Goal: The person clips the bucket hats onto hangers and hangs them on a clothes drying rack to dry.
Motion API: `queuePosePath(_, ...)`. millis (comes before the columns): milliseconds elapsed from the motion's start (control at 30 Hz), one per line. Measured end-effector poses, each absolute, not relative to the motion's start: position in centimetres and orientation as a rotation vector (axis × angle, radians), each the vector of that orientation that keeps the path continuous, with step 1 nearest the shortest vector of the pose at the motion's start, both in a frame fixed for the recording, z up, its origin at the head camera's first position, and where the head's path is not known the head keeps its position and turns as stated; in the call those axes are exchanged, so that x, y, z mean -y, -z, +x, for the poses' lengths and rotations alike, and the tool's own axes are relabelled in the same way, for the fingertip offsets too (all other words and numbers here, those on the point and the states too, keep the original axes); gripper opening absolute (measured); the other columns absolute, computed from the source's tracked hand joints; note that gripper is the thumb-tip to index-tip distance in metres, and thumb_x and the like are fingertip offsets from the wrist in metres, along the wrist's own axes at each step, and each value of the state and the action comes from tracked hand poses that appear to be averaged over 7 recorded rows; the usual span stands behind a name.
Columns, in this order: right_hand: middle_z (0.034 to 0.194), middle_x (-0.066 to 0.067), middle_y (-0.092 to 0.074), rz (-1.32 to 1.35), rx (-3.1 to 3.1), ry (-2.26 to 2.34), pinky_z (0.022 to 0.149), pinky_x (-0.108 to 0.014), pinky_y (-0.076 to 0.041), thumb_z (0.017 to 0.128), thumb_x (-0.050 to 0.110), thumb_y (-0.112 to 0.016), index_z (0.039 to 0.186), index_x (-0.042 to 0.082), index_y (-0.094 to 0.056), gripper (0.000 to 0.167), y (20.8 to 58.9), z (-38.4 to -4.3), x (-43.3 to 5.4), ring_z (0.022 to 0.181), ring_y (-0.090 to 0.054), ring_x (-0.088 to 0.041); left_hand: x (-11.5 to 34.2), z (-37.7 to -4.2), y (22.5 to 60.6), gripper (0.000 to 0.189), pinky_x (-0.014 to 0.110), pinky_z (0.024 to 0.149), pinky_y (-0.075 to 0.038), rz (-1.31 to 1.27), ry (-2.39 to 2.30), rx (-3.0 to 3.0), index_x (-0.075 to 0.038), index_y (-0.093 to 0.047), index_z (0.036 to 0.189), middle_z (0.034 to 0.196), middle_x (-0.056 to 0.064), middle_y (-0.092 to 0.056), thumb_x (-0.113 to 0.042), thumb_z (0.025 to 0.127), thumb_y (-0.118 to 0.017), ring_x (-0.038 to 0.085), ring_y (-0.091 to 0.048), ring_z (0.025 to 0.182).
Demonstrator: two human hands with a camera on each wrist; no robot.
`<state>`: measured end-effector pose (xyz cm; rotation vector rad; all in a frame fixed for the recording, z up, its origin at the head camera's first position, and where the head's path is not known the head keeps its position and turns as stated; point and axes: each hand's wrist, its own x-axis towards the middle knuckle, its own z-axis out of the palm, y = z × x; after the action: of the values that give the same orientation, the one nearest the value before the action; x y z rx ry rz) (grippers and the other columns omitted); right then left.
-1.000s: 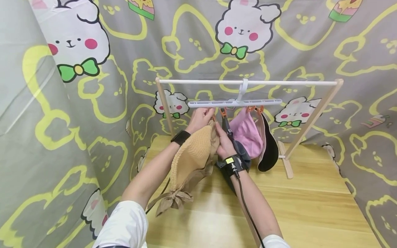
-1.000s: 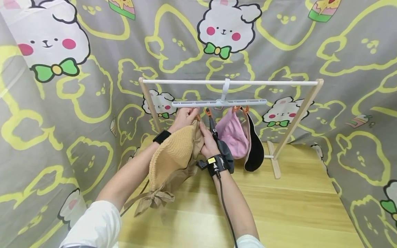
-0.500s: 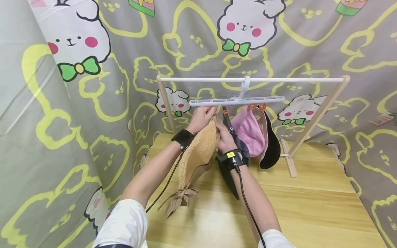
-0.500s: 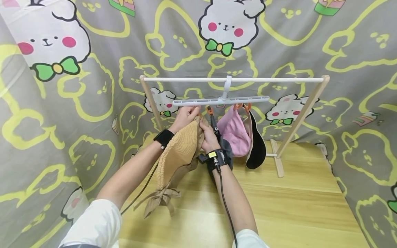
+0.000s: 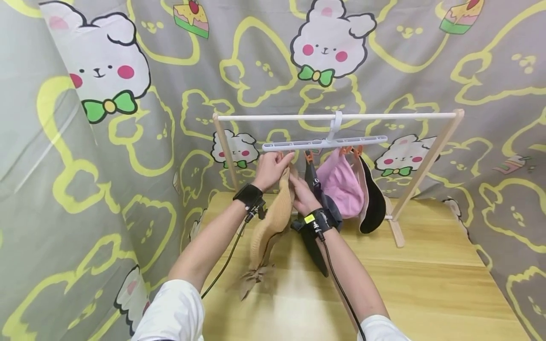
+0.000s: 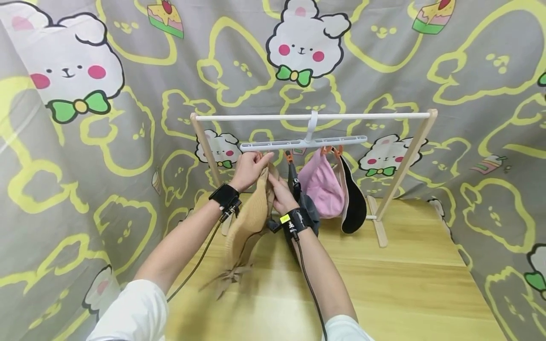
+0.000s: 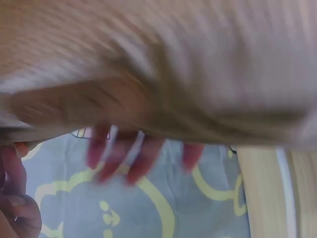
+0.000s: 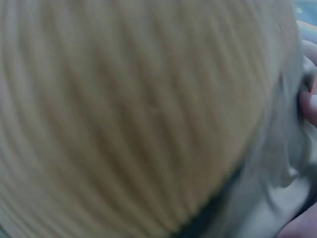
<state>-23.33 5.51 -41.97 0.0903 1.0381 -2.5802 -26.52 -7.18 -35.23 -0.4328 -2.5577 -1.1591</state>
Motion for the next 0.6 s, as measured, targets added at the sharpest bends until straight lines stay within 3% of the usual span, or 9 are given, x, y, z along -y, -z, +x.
queuePosePath(100,0.114,0.01,-0.066,0.094,-1.222,2.513,0.088,-0.018,-0.047,0.113,0.024,-0.048,0.144,0.017,-0.05,0.032,42.3,-23.4,-5.4,0.099,-0.06,-0.002,7.1,-26.7,35.0,0.058,0.029,0.057,-0.03,-0.427,1.162,2.577,-0.015,-0.046,0.061,0.054,-0.001,-0.043,-0.05,0.103,-0.063,0.018,-0.04,0.051)
queuePosePath(167,0.134,0.007,-0.058,0.116,-1.309,2.453,0.105,-0.024,-0.04,0.113,0.028,-0.046,0.153,0.019,-0.04,0.041,42.5,-23.4,-5.5,0.12,-0.052,-0.006,7.1,-26.8,34.9,0.057,0.029,0.058,-0.032,-0.404,1.174,2.593,-0.015,-0.047,0.062,0.054,-0.001,-0.046,-0.051,0.104,-0.062,0.018,-0.042,0.051)
queuePosePath(233,0.16,0.0,-0.037,0.145,-1.337,2.406,0.122,-0.038,-0.025,0.113,0.034,-0.044,0.163,0.022,-0.024,0.055,42.6,-23.2,-5.4,0.146,-0.032,-0.014,7.1,-27.0,34.9,0.055,0.029,0.058,-0.033,-0.377,1.185,2.606,-0.015,-0.049,0.064,0.056,0.0,-0.049,-0.051,0.105,-0.06,0.018,-0.045,0.052)
queuePosePath(300,0.172,-0.006,-0.014,0.177,-1.324,2.372,0.126,-0.055,-0.012,0.113,0.039,-0.043,0.168,0.026,-0.007,0.067,43.0,-22.8,-5.3,0.158,-0.01,-0.024,7.1,-27.1,35.0,0.052,0.03,0.057,-0.034,-0.353,1.2,2.611,-0.014,-0.053,0.068,0.059,0.001,-0.054,-0.049,0.107,-0.056,0.019,-0.048,0.054)
queuePosePath(400,0.175,-0.007,0.013,0.175,-1.315,2.33,0.123,-0.068,0.002,0.112,0.046,-0.041,0.168,0.032,0.01,0.077,43.5,-21.9,-5.1,0.16,0.015,-0.033,7.3,-27.1,35.2,0.045,0.029,0.059,-0.042,-0.346,1.259,2.607,-0.013,-0.06,0.078,0.069,0.003,-0.061,-0.043,0.11,-0.051,0.018,-0.056,0.059)
queuePosePath(600,0.174,-0.01,0.019,0.056,-1.401,2.221,0.123,-0.069,0.0,0.112,0.048,-0.039,0.168,0.03,0.01,0.076,43.9,-20.2,-4.6,0.16,0.014,-0.037,7.8,-26.9,34.7,0.036,0.031,0.067,-0.05,-0.349,1.369,2.6,-0.01,-0.063,0.092,0.078,0.005,-0.069,-0.039,0.111,-0.051,0.02,-0.066,0.067)
